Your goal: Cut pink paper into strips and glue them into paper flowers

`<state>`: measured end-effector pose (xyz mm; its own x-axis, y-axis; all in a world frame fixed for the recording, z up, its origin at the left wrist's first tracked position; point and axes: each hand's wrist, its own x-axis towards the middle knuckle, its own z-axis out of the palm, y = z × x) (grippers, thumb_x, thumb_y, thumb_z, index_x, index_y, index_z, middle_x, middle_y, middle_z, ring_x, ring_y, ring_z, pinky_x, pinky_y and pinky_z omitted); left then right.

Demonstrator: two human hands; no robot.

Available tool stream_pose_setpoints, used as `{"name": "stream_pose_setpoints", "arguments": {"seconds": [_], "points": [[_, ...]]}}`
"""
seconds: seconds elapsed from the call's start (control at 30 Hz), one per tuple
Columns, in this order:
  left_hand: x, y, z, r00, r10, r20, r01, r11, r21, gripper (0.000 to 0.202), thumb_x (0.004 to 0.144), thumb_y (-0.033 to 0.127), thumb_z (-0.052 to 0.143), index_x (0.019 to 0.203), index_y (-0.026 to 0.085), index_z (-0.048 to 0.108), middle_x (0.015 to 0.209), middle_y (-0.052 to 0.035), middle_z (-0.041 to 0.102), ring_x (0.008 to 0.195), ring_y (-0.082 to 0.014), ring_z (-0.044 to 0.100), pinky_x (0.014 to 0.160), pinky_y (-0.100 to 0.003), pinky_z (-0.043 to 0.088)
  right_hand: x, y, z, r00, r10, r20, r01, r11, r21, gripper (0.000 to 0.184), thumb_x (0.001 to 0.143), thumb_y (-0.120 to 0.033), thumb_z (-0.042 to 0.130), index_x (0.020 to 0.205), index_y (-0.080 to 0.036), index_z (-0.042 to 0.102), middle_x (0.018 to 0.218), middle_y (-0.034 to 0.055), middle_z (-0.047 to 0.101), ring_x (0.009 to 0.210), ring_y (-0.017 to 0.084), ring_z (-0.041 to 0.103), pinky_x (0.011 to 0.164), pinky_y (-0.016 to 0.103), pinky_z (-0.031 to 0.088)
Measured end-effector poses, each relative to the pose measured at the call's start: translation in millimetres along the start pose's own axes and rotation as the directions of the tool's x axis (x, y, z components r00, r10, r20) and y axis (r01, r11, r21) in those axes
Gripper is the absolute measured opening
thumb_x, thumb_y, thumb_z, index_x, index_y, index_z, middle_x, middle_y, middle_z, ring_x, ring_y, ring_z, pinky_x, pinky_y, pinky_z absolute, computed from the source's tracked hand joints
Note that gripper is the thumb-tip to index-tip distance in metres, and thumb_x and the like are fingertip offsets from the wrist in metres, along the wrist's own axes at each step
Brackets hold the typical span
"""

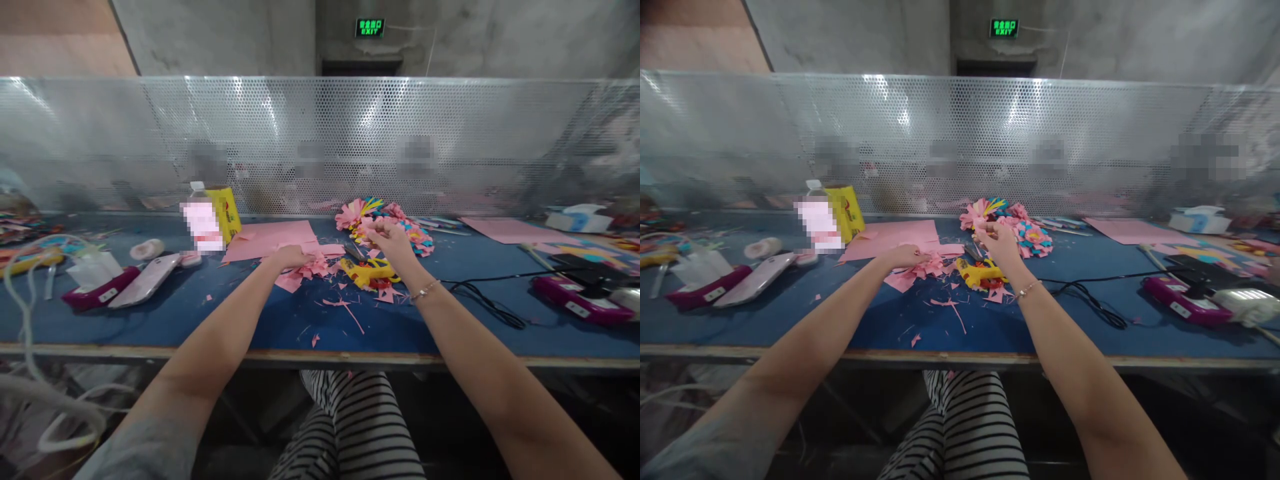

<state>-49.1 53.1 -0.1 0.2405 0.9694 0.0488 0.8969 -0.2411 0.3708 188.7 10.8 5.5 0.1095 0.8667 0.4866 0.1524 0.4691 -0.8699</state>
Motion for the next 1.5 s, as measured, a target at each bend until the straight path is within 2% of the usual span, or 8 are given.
{"name": "stream_pose_setpoints", "arguments": {"seconds": [0.13,0.33,0.47,0.63,0.87,1.07,1.2,1.5], "points": [[0,0,-3.2,0.995,0.064,0.075,-0.069,0.996,0.063,0.031,0.062,0.044,0.05,0.054,0.014,0.053,0.048,-0.002,0.047,0.051,-0.0132,0.044,0.051,-0.025,0.029,1,0,1,1.0,0.012,-0.004,-0.012,1.0,-0.01,0.025,0.061,-0.029,0.061,0.08,-0.016,0.054,0.069,0.0006,0.06,0.065,0.013,0.061,0.065,0.029,0.052],[-10,6,-7.5,1.0,-0.011,0.022,0.018,0.927,-0.375,0.015,0.054,0.019,0.056,0.068,0.013,0.054,0.05,0.0025,0.045,0.045,-0.0081,0.04,0.045,-0.021,0.028,1,0,1,0.999,0.036,-0.001,-0.036,0.997,-0.066,0.02,0.062,-0.023,0.058,0.081,-0.016,0.054,0.073,0.0015,0.061,0.066,0.013,0.062,0.067,0.031,0.051],[-10,10,-9.8,0.995,0.095,-0.033,-0.097,0.823,-0.56,0.027,0.056,0.014,0.055,0.082,0.014,0.053,0.065,-0.0001,0.052,0.05,-0.0075,0.045,0.046,-0.02,0.034,0,1,0,1.0,-0.007,0.015,0.008,0.993,-0.116,0.022,0.064,-0.026,0.056,0.084,-0.016,0.054,0.078,0.0033,0.061,0.068,0.015,0.062,0.072,0.036,0.051],[-6,15,-7.5,0.892,0.369,-0.261,-0.447,0.807,-0.386,0.026,0.059,0.012,0.053,0.085,0.014,0.054,0.085,-0.005,0.057,0.076,-0.0112,0.053,0.067,-0.024,0.042,-4,2,-1,0.993,-0.098,0.059,0.11,0.958,-0.267,0.037,0.062,-0.026,0.059,0.098,-0.016,0.051,0.101,0.0094,0.057,0.076,0.018,0.061,0.074,0.038,0.05],[-20,30,-5.1,0.811,0.539,-0.229,-0.584,0.773,-0.249,0.038,0.065,0.013,0.047,0.102,0.017,0.051,0.1,-0.0068,0.057,0.092,-0.0149,0.051,0.08,-0.029,0.04,-12,12,9,0.943,-0.079,0.322,0.158,0.961,-0.226,0.071,0.06,-0.023,0.062,0.126,-0.025,0.032,0.129,0.0118,0.029,0.086,0.018,0.06,0.071,0.033,0.053],[-22,33,-3.7,0.853,0.425,-0.303,-0.507,0.812,-0.289,0.063,0.056,0.018,0.06,0.115,0.016,0.042,0.12,-0.0123,0.044,0.103,-0.0213,0.047,0.083,-0.034,0.042,-12,14,9,0.929,-0.056,0.365,0.153,0.958,-0.242,0.071,0.063,-0.023,0.06,0.127,-0.024,0.03,0.132,0.0123,0.025,0.087,0.018,0.059,0.073,0.034,0.053],[-24,35,-4.0,0.925,0.335,-0.177,-0.378,0.782,-0.495,0.068,0.055,0.022,0.065,0.118,0.016,0.039,0.121,-0.0153,0.044,0.101,-0.0222,0.049,0.075,-0.032,0.045,-12,8,9,0.945,-0.062,0.32,0.15,0.954,-0.258,0.071,0.064,-0.018,0.057,0.129,-0.024,0.028,0.13,0.0122,0.029,0.083,0.016,0.06,0.074,0.034,0.052],[-22,34,-0.6,0.946,0.301,-0.119,-0.294,0.645,-0.706,0.101,0.051,0.015,0.071,0.133,0.025,0.013,0.12,-0.0175,0.044,0.075,-0.0131,0.055,0.067,-0.031,0.045,-15,4,8,0.924,-0.055,0.38,0.143,0.968,-0.208,0.071,0.063,-0.018,0.058,0.128,-0.026,0.03,0.136,0.0107,0.02,0.08,0.015,0.06,0.076,0.034,0.052]]}}
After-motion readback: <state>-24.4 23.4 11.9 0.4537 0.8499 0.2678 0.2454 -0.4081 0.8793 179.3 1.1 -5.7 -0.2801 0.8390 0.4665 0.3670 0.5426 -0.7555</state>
